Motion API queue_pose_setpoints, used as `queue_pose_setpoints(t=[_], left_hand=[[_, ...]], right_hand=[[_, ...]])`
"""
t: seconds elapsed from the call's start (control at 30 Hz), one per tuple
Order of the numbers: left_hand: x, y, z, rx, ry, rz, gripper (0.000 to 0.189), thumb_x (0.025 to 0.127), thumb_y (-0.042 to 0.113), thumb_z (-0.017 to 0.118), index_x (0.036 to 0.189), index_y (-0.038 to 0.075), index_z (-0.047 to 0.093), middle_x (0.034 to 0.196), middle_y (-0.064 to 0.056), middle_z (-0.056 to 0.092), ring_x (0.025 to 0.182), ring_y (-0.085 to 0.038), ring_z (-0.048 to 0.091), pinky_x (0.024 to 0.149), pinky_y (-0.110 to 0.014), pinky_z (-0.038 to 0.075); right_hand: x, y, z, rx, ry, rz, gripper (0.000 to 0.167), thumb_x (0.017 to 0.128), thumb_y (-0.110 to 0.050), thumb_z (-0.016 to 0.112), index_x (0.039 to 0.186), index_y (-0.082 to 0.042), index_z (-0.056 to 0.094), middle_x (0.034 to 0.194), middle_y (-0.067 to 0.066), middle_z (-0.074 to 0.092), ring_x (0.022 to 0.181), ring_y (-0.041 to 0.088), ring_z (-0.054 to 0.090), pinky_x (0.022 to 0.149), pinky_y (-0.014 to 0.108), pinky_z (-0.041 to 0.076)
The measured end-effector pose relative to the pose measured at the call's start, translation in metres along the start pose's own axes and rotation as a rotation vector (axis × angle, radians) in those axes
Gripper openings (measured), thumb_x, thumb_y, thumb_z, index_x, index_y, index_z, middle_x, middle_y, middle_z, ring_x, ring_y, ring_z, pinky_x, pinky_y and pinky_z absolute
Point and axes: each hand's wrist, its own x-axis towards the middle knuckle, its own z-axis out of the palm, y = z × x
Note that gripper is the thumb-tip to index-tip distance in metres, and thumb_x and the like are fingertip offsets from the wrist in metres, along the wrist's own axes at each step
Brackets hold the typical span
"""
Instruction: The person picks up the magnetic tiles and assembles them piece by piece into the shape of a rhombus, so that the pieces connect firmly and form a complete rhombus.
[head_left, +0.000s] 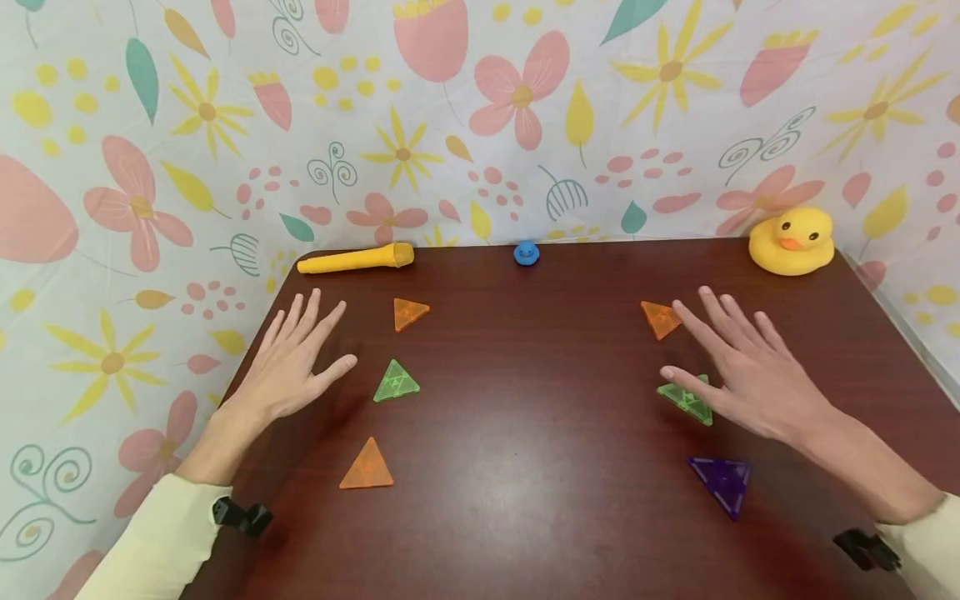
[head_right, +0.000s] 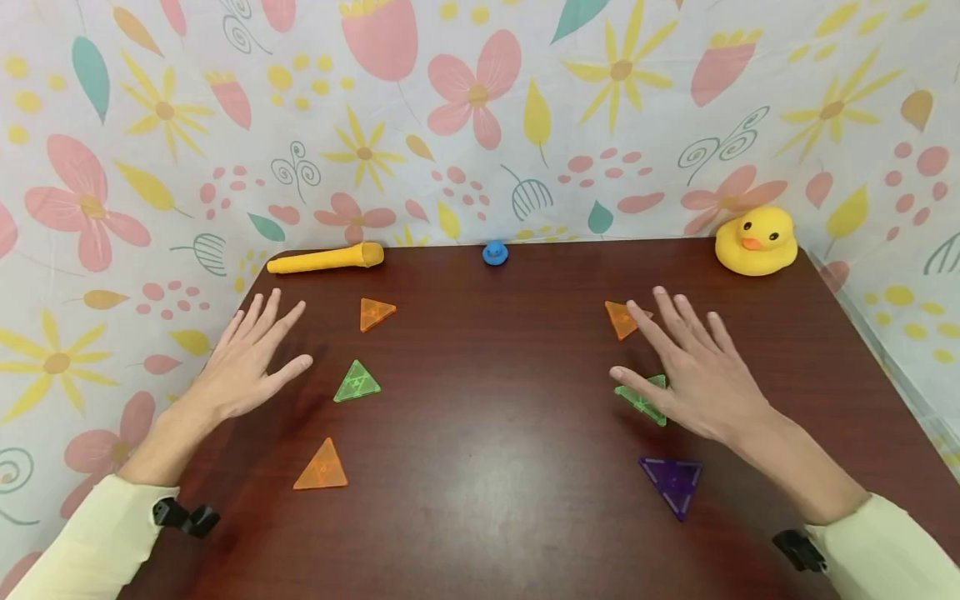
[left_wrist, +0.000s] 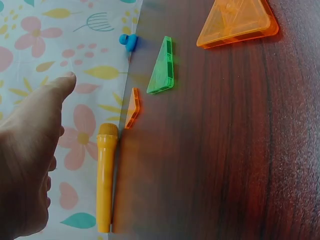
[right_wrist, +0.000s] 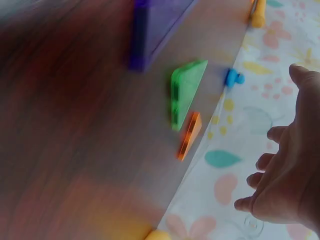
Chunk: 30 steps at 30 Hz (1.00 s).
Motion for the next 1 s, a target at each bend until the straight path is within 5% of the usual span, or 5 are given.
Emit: queue_pose_setpoints(t=[0.33, 0.57, 0.8, 1.0], left_hand=[[0.001, -0.003, 0.002, -0.077, -0.058, 0.024, 0.102, 0.1, 0.059, 0.067, 0.173, 0.02, 0.007, 0.178, -0.011, -0.001, 0.163, -0.031, -0.007, 0.127, -0.06, 0.005], [0.0, -0.009, 0.006, -0.19, -0.081, 0.03, 0.112, 0.095, 0.053, 0.078, 0.173, 0.02, 0.004, 0.178, -0.006, 0.003, 0.164, -0.031, -0.003, 0.126, -0.064, 0.01], [-0.002, -0.013, 0.012, -0.304, -0.076, 0.065, 0.112, 0.091, 0.042, 0.087, 0.173, 0.019, 0.014, 0.178, -0.007, 0.011, 0.163, -0.035, 0.003, 0.122, -0.069, 0.012], [-0.003, -0.015, 0.024, -0.308, -0.054, 0.116, 0.104, 0.088, 0.04, 0.089, 0.169, 0.015, 0.029, 0.172, -0.014, 0.03, 0.161, -0.04, 0.015, 0.119, -0.072, 0.019]], right_hand=[[0.038, -0.053, 0.015, 0.189, -0.026, -0.162, 0.107, 0.092, -0.053, 0.081, 0.171, -0.015, 0.02, 0.177, 0.01, 0.014, 0.16, 0.038, 0.019, 0.123, 0.063, 0.024], [0.058, -0.092, 0.041, 0.335, -0.108, -0.253, 0.115, 0.088, -0.052, 0.086, 0.171, -0.012, 0.018, 0.177, 0.008, 0.015, 0.161, 0.031, 0.021, 0.124, 0.061, 0.023], [0.073, -0.127, 0.066, 0.475, -0.204, -0.294, 0.114, 0.086, -0.04, 0.091, 0.17, -0.009, 0.021, 0.176, 0.012, 0.018, 0.158, 0.034, 0.029, 0.12, 0.057, 0.035], [0.087, -0.152, 0.087, 0.558, -0.286, -0.312, 0.108, 0.087, -0.034, 0.091, 0.168, -0.005, 0.026, 0.174, 0.016, 0.025, 0.156, 0.032, 0.032, 0.119, 0.054, 0.038]])
